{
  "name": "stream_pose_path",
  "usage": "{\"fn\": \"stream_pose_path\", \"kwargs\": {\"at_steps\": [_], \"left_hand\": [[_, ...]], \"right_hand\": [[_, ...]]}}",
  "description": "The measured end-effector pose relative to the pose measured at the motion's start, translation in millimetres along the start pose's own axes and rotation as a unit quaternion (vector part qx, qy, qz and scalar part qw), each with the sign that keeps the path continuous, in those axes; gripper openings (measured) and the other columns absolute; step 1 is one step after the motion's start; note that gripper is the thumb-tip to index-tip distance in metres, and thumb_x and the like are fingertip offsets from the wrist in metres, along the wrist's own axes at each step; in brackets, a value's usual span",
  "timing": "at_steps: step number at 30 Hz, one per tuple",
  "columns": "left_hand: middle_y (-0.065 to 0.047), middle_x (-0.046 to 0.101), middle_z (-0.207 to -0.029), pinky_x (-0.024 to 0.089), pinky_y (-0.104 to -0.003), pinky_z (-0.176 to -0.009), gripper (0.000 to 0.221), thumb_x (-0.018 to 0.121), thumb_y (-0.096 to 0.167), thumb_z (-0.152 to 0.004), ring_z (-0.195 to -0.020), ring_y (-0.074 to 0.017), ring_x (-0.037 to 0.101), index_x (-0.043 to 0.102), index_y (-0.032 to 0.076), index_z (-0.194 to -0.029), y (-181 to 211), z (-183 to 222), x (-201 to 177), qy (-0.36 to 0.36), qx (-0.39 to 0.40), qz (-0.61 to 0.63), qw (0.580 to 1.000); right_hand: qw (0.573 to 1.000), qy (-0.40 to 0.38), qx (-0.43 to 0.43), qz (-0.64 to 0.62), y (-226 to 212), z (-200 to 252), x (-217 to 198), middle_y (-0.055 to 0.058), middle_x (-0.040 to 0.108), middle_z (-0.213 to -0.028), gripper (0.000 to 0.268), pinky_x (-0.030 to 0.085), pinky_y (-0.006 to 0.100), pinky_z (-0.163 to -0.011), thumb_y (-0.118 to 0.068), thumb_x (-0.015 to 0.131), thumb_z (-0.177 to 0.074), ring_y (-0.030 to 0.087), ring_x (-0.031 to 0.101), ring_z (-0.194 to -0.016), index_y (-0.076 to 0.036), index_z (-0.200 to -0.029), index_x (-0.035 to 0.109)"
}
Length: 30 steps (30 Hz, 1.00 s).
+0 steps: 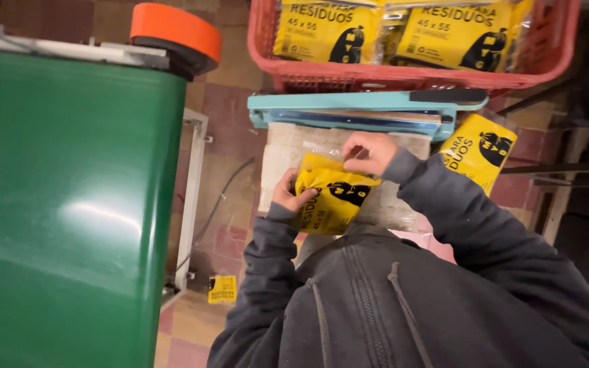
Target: Folding black plastic bags and inserting them into yellow printed packaging sleeves.
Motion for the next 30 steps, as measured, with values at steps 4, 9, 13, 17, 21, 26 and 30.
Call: {"fn": "stream_pose_path", "kwargs": {"at_steps": [4,9,13,17,21,26,30], "left_hand": [[-0.003,0.070,-0.108,0.053,-0.029,-0.089,0.043,0.078,-0.001,-0.083,-0.100,-0.0118,0.065,0.058,0.004,-0.121,3.9,-4.4,7.5,0.001,-0.028,0.003,1.000],[-0.004,0.070,-0.111,0.054,-0.029,-0.089,0.041,0.075,0.001,-0.087,-0.100,-0.0122,0.065,0.060,0.001,-0.126,-29.2,-18.3,-5.8,0.035,-0.021,-0.016,0.999],[-0.005,0.073,-0.106,0.054,-0.027,-0.083,0.036,0.070,0.011,-0.095,-0.093,-0.0097,0.064,0.064,-0.002,-0.128,-71.3,-30.9,-23.9,0.135,-0.025,-0.113,0.984],[-0.005,0.075,-0.094,0.054,-0.026,-0.077,0.029,0.067,0.015,-0.099,-0.083,-0.0081,0.063,0.069,-0.003,-0.122,-73.5,-28.7,-37.6,0.198,-0.040,-0.201,0.958],[-0.004,0.073,-0.089,0.053,-0.025,-0.075,0.022,0.066,0.015,-0.100,-0.080,-0.0067,0.061,0.070,-0.002,-0.114,-114.2,-27.1,-87.3,0.239,-0.015,-0.194,0.951],[-0.002,0.070,-0.090,0.052,-0.026,-0.073,0.014,0.068,0.013,-0.101,-0.081,-0.0066,0.060,0.068,0.000,-0.105,-134.1,-21.2,-168.2,0.279,0.009,-0.153,0.948],[-0.006,0.074,-0.088,0.054,-0.029,-0.071,0.023,0.073,0.023,-0.096,-0.077,-0.0126,0.066,0.066,0.003,-0.103,-88.1,-24.0,-169.7,0.336,-0.035,-0.248,0.908]], "right_hand": [[0.995,-0.058,-0.073,-0.024,10.4,3.8,1.5,0.007,0.072,-0.093,0.040,0.057,0.033,-0.075,-0.021,0.079,-0.085,0.015,0.070,-0.084,-0.006,-0.118,0.062],[0.993,-0.079,0.023,0.081,92.4,4.3,9.9,0.007,0.074,-0.085,0.026,0.055,0.035,-0.070,-0.018,0.078,-0.084,0.017,0.069,-0.076,-0.006,-0.106,0.071],[0.996,0.011,0.085,-0.036,157.6,5.8,20.7,0.005,0.075,-0.084,0.014,0.055,0.031,-0.070,-0.017,0.074,-0.090,0.013,0.067,-0.075,-0.005,-0.097,0.073],[0.994,0.072,0.072,-0.050,169.2,7.2,14.1,0.005,0.073,-0.084,0.013,0.054,0.029,-0.071,-0.015,0.075,-0.092,0.012,0.065,-0.075,-0.004,-0.098,0.072],[0.990,0.102,0.090,-0.026,186.2,11.7,-5.5,0.005,0.073,-0.083,0.013,0.054,0.028,-0.069,-0.016,0.076,-0.091,0.010,0.066,-0.073,-0.005,-0.099,0.074],[0.976,0.201,0.081,-0.031,219.5,34.7,-10.0,0.007,0.073,-0.092,0.015,0.056,0.032,-0.071,-0.015,0.077,-0.099,0.014,0.067,-0.078,-0.003,-0.105,0.073],[0.888,0.269,0.294,-0.230,242.2,66.2,13.6,0.005,0.068,-0.095,0.046,0.062,0.037,-0.060,-0.012,0.084,-0.085,0.018,0.070,-0.079,-0.004,-0.119,0.054]]}}
Point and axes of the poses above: each hand's wrist, its own z-axis away from the middle knuckle, its own x-axis out of the palm, y = z × x, the point moved 5 cm from there along -z, towards the middle knuckle
